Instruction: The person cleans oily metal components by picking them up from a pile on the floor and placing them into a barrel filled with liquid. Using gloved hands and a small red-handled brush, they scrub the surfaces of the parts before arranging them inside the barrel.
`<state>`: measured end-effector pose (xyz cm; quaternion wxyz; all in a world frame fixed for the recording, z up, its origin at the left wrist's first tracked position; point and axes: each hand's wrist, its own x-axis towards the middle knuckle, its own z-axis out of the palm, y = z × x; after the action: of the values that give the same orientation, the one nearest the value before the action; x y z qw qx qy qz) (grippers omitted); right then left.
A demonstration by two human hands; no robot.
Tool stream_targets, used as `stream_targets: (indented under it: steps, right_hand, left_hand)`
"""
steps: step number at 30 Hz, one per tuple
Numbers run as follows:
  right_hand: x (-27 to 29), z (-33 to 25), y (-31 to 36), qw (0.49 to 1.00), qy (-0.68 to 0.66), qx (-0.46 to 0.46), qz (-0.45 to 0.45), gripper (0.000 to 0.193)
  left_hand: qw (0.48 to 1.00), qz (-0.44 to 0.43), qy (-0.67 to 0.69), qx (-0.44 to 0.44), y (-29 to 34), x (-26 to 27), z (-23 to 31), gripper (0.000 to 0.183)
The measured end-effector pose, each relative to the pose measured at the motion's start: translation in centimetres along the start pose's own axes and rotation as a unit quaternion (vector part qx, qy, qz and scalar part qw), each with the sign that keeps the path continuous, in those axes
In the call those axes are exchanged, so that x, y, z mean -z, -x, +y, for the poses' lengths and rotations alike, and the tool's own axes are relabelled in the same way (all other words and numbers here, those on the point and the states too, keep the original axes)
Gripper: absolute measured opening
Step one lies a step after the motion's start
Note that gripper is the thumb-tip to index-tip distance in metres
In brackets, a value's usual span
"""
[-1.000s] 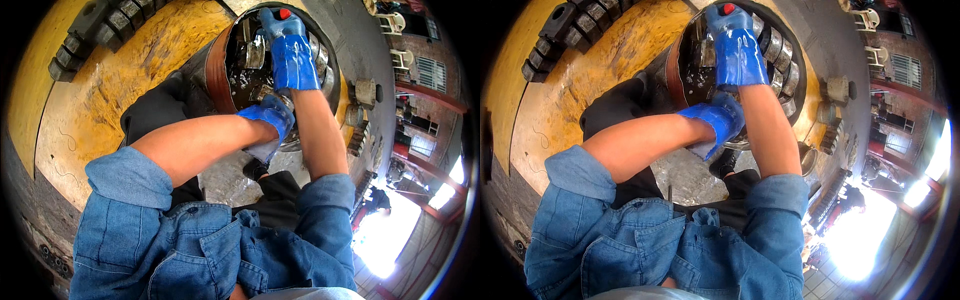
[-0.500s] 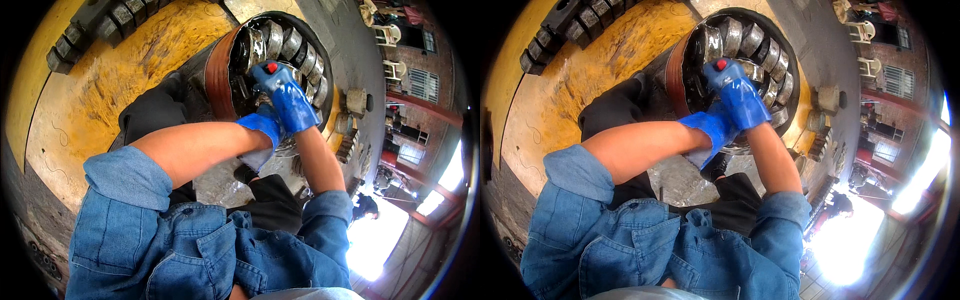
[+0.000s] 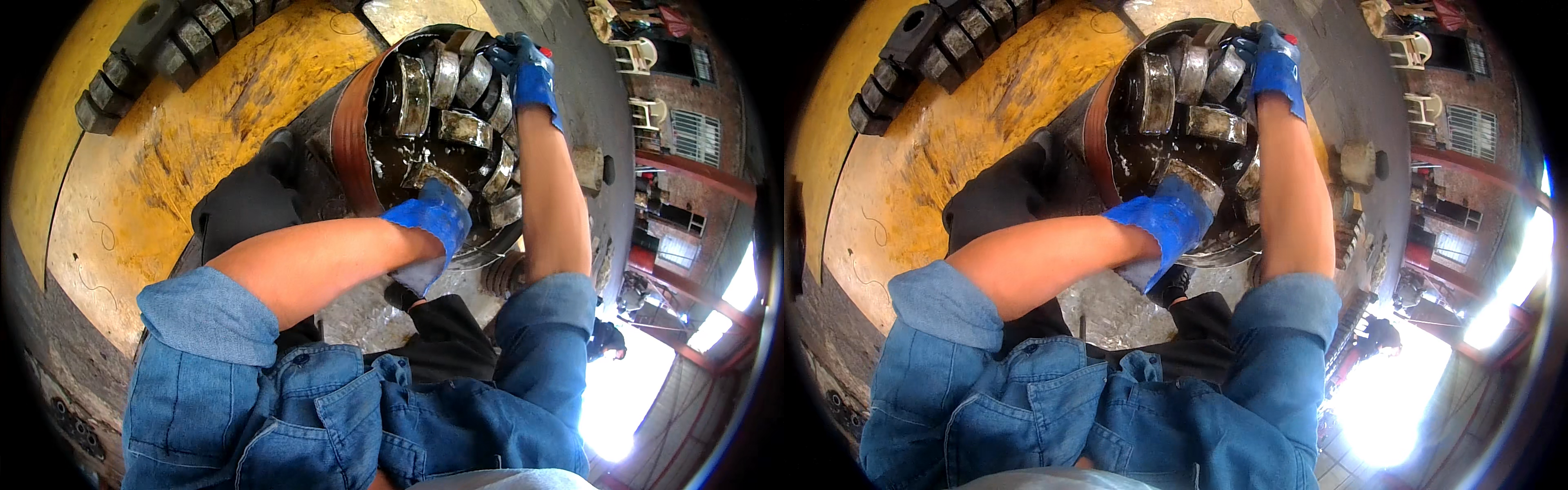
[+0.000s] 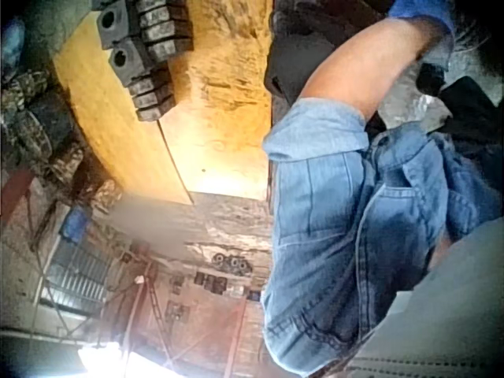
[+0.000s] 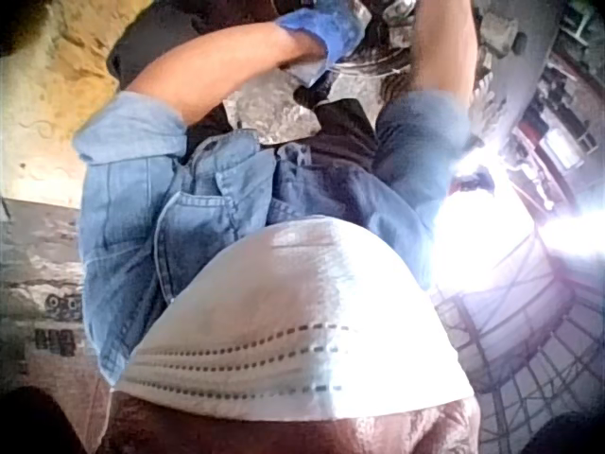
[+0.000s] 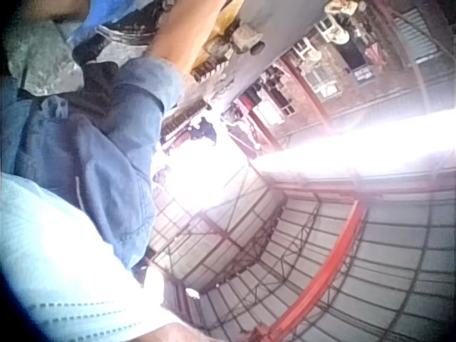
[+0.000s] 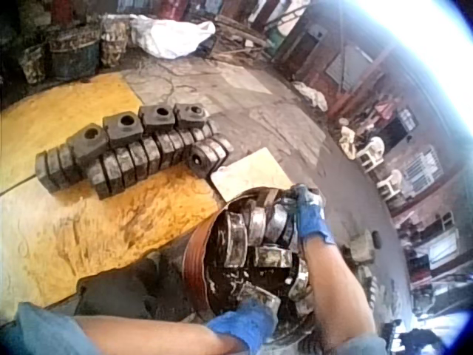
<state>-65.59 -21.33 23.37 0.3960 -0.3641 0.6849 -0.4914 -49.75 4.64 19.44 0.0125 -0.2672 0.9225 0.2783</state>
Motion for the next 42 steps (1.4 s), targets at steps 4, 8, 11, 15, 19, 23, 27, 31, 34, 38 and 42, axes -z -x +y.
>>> stream_targets:
  steps: [4,8,11,15,19,23,27,31,34,38,42]
  right_hand:
    - [1.8,4.0,-2.0,0.999,-0.046,-0.022,0.016,0.03]
    - [2.4,4.8,4.1,0.999,-0.022,-0.027,0.001,0.03]
    - [4.2,4.0,9.4,0.997,0.063,-0.033,-0.006,0.031]
    - [3.7,3.8,15.2,0.981,0.182,-0.057,-0.026,0.033]
    - [7.2,4.6,17.9,0.969,0.23,-0.076,-0.045,0.032]
    - [7.9,5.1,17.7,0.962,0.247,-0.071,-0.092,0.032]
    - [8.7,4.9,16.3,0.958,0.26,-0.077,-0.097,0.031]
    - [9.6,4.4,17.0,0.933,0.33,-0.023,-0.143,0.032]
    - [10.3,4.5,16.7,0.906,0.387,0.015,-0.173,0.032]
    - [10.9,11.3,14.4,0.863,0.464,0.049,-0.193,0.029]
    - [11.9,17.1,11.9,0.854,0.447,0.07,-0.258,0.029]
  left_hand:
    - [1.0,-0.011,-0.01,-0.021,1.8,2.2,0.0,0.029]
    - [0.995,-0.073,0.053,-0.04,1.1,3.2,-1.2,0.031]
    - [0.997,-0.012,0.033,-0.072,0.6,1.5,-1.5,0.03]
    - [0.998,0.021,0.053,-0.029,-0.2,0.2,-2.9,0.032]
    - [0.992,-0.036,0.124,-0.003,2.8,5.2,-2.0,0.03]
    - [0.991,0.004,0.137,0.0,4.3,6.5,-2.9,0.03]
    - [0.993,0.001,0.116,-0.03,3.7,6.1,-3.6,0.031]
    - [0.991,-0.011,0.132,-0.01,3.7,6.4,-4.2,0.033]
    - [0.989,-0.036,0.142,0.02,3.6,6.8,-4.1,0.034]
    - [0.995,-0.056,0.084,-0.004,3.1,7.4,-3.2,0.034]
    - [0.996,-0.04,0.059,0.052,-0.1,3.7,-3.0,0.032]
